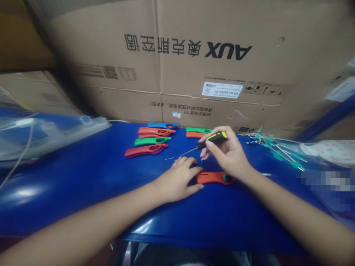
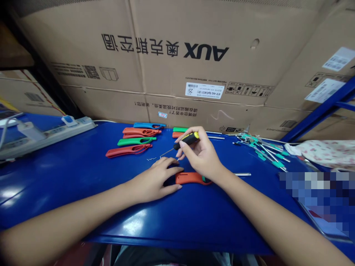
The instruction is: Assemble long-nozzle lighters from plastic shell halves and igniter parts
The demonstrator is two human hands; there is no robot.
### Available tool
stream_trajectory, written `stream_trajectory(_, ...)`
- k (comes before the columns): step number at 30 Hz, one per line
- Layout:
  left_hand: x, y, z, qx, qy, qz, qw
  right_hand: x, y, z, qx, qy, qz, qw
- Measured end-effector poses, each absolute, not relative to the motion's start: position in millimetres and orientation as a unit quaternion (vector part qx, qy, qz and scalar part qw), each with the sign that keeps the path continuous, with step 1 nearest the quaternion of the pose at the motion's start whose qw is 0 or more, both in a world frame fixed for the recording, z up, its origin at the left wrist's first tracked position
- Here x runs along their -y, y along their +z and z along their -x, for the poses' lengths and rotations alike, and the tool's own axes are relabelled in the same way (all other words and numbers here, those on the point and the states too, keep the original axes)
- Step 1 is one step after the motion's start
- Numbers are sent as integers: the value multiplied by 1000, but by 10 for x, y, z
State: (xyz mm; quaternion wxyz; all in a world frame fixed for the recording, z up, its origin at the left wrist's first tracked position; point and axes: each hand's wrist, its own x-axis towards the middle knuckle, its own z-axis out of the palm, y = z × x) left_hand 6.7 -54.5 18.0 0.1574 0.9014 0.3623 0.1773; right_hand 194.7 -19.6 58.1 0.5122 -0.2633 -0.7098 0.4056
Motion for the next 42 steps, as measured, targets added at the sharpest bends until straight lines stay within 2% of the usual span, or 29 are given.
stream_trajectory(5, 373, 314, 77, -343, 138, -921, 119, 301, 677, -2119, 674, 335, 306, 583)
stream_trajectory(8, 269, 417, 178, -356, 131, -919, 110, 329, 667, -2215, 636, 335, 335, 609)
stream_trajectory(18, 70, 458, 318, -396, 140, -904, 82, 271, 464, -2314, 555, 432, 378, 602)
stream_trajectory(33, -47, 501, 451, -416, 147, -894, 78, 330, 533, -2310, 529, 457, 375, 608)
stream_trajectory(36, 33, 510, 329, -398, 197, -888, 121, 351, 594, -2320, 524, 456, 367, 618)
stream_trajectory(42, 304, 448, 7, -361, 368, -749, 417, 381, 730, -2393, 553, 399, 349, 643)
